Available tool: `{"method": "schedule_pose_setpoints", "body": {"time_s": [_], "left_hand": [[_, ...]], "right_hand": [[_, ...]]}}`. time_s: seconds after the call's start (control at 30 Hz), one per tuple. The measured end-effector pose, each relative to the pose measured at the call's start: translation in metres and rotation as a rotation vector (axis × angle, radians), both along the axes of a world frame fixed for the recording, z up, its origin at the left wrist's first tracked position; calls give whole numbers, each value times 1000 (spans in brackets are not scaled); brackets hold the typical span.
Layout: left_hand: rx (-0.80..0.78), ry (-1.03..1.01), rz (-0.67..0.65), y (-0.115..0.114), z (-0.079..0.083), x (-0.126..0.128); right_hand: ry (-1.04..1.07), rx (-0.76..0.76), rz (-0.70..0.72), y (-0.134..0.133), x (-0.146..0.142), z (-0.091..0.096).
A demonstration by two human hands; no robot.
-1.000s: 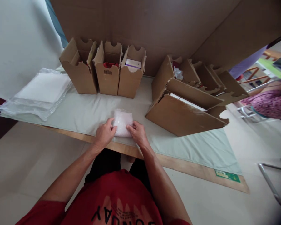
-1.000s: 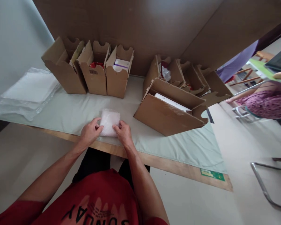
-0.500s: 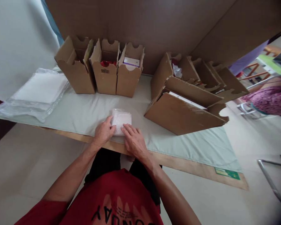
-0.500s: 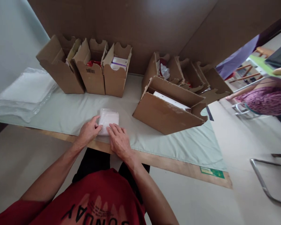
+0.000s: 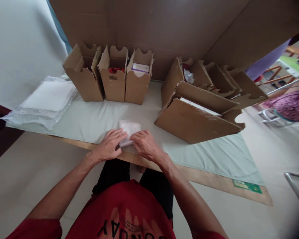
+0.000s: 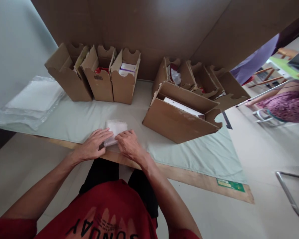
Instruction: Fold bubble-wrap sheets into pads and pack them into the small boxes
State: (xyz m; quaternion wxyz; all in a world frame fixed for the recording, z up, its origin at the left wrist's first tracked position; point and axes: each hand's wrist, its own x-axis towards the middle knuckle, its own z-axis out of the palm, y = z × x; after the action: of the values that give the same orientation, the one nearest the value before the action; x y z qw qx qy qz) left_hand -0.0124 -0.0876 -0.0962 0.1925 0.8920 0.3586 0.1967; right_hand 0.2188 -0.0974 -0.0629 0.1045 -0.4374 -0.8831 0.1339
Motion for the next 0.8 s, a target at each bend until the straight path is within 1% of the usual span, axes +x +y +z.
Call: {"method": "schedule_pose_setpoints", "body": {"time_s": [0.07, 0.13, 0.23, 0.3, 0.37, 0.43, 0.5, 0.57, 0.63, 0.7, 0.8], "left_hand": [[31, -69, 71, 1, -10, 1], [53, -185, 126, 2, -19, 3], [34, -319, 192, 4, -27, 6], [-24, -340, 249, 8, -25, 6], [-101, -334, 332, 13, -21, 8], [-178, -335, 420, 19, -16, 12], [-219, -342, 501, 26, -13, 19], [-197, -318, 586, 32, -13, 27], [-123, -264, 655, 38, -14, 33], [-68, -198, 682, 43, -14, 38], [-75, -98, 678, 50, -13, 40]], "right_hand": [[73, -30, 6, 3, 4, -2], [145, -53, 7, 5, 8, -6], [270, -113, -51, 9, 14, -15], [357, -204, -124, 13, 16, -21], [448, -275, -228, 21, 16, -28], [544, -293, -346, 31, 12, -35], [610, -275, -450, 42, 7, -42], [616, -261, -513, 50, 2, -46], [567, -231, -549, 55, -3, -46], [482, -146, -562, 55, -7, -43], [301, 7, -529, 57, -9, -36]]}}
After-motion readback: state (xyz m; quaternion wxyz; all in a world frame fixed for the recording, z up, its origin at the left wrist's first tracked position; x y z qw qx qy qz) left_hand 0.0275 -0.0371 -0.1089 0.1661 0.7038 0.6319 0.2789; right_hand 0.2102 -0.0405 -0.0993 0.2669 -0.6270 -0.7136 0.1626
